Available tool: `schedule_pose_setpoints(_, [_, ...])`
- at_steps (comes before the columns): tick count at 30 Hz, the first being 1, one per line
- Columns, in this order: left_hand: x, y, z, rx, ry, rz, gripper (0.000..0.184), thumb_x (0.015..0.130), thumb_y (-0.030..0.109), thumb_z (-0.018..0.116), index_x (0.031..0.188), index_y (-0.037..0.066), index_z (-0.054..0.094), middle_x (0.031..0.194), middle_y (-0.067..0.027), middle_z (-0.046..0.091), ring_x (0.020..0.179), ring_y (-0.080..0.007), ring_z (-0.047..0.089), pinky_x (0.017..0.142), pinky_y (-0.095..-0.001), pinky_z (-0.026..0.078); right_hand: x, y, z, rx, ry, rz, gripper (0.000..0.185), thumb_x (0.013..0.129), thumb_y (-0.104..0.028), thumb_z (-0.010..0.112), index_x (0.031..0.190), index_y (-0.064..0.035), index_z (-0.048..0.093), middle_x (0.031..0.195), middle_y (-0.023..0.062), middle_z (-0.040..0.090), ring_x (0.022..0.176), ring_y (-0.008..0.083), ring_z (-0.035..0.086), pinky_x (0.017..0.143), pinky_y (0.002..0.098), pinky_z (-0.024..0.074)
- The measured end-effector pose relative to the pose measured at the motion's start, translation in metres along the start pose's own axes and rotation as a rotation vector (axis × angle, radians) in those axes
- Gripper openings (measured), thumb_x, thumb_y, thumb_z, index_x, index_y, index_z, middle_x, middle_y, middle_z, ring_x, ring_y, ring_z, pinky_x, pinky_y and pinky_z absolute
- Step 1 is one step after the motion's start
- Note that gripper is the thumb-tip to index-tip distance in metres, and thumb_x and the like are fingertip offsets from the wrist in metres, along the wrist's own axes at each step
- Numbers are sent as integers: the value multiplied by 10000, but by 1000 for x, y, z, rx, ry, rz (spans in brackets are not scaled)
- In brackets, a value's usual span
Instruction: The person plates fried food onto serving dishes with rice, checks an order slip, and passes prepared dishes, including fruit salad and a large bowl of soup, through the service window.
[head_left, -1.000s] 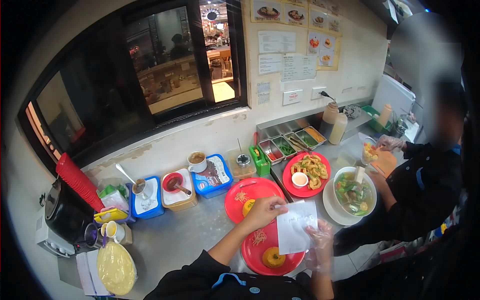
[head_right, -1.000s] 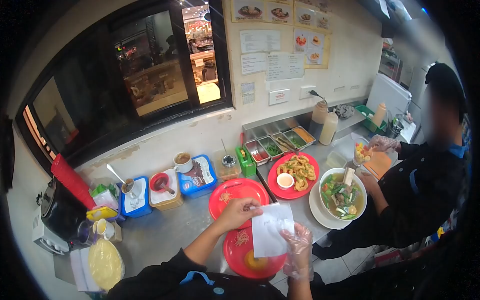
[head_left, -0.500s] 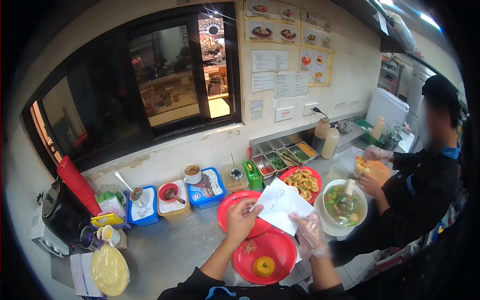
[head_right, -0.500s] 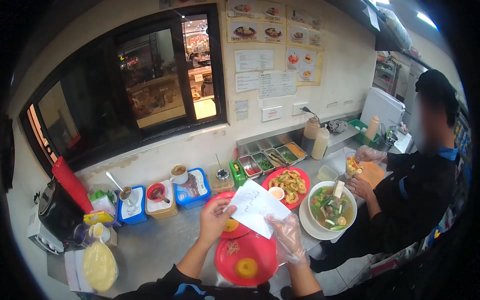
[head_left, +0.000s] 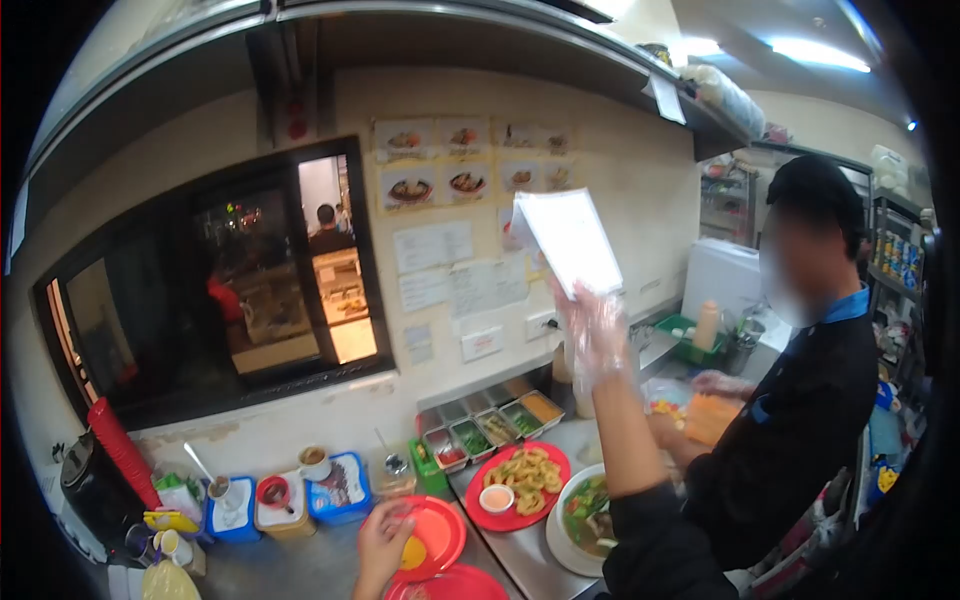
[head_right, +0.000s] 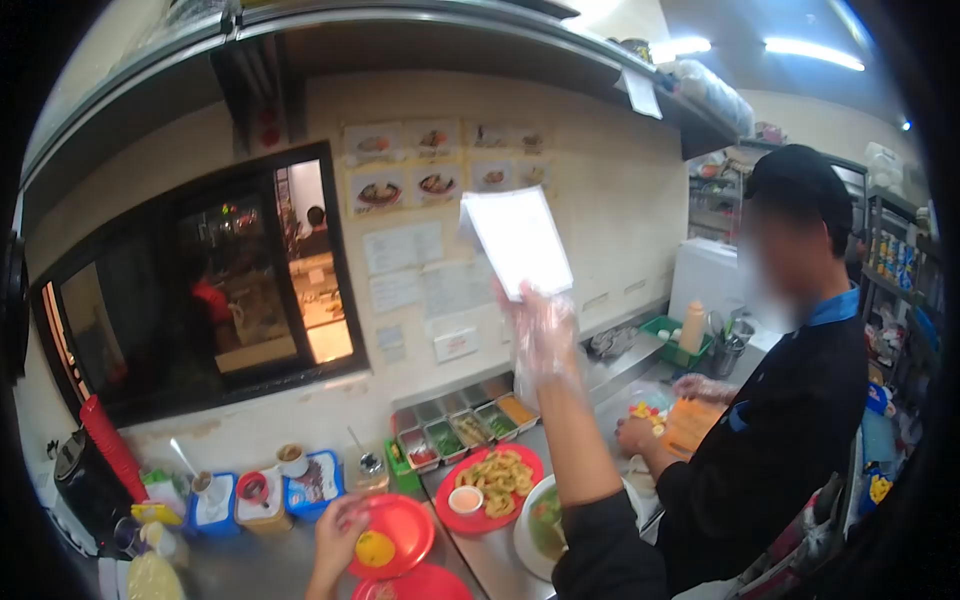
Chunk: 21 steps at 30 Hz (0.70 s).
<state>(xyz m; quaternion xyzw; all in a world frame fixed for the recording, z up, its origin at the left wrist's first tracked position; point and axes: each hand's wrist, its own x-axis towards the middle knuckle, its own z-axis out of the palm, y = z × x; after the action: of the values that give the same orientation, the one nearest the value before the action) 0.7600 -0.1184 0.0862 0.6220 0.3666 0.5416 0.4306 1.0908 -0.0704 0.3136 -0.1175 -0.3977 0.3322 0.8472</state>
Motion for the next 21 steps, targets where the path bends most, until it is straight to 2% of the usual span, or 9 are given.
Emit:
schedule_pose_setpoints(4, [-30,-15,-30,86,50,16,235,841,44,634,1054,-29,570,998,-108,631,861,-144,618,731,-252,511,137,-61,44,6,-177,-374,377,836,42,556,1195,97,454,1122,212,574,985,312,609,894,360,527])
schedule_pose_setpoints(5, [-41,-25,-43,127,73,-36,278,857,141,636,1089,2,570,1006,-91,631,895,-141,602,783,-263,487,161,-73,55,105,-318,-424,361,843,59,523,1194,100,451,1117,214,574,984,315,610,865,356,545])
schedule_pose_setpoints(6, [-51,-33,-53,170,97,-92,330,874,239,637,1123,32,571,1014,-74,632,929,-139,586,836,-273,464,190,-82,66,180,-338,-394,339,853,72,491,1190,89,457,1118,211,572,979,313,613,826,337,567])
schedule_pose_setpoints(8, [-66,-39,-66,175,149,-101,315,876,225,632,1115,29,573,988,-68,633,883,-137,589,786,-267,473,198,-105,110,336,-115,-245,307,872,49,494,1178,63,473,1080,173,588,926,258,628,750,291,594])
schedule_pose_setpoints(10, [-80,-40,-75,200,219,-112,288,880,202,621,1101,22,575,935,-60,637,785,-128,595,693,-256,485,225,-106,126,128,-140,-282,319,924,-99,467,1208,46,445,1097,153,553,961,213,583,802,259,546])
schedule_pose_setpoints(16, [-106,-39,-87,358,311,-188,317,884,214,606,1126,16,556,922,-75,638,774,-133,623,667,-283,496,236,-110,180,326,-287,-207,472,932,-269,382,1309,1,299,1273,107,342,1142,194,340,922,318,408])
schedule_pose_setpoints(17, [-104,-43,-90,361,318,-193,317,884,214,606,1126,16,556,922,-75,638,774,-133,623,667,-283,496,235,-112,186,372,-308,-189,499,933,-298,368,1326,-6,274,1302,99,307,1172,191,300,942,328,386])
schedule_pose_setpoints(19, [-89,-42,-96,255,335,-255,210,839,66,646,1016,-31,589,930,-98,649,834,-146,625,694,-252,517,230,-115,189,497,-340,-122,552,935,-355,340,1360,-21,226,1361,84,236,1233,185,219,982,348,340])
schedule_pose_setpoints(21, [-68,-21,-89,283,296,-240,221,823,96,670,1020,9,618,947,-97,661,876,-148,629,762,-281,498,215,-110,183,695,-345,28,606,938,-412,312,1394,-36,177,1419,68,166,1293,178,138,1022,367,294])
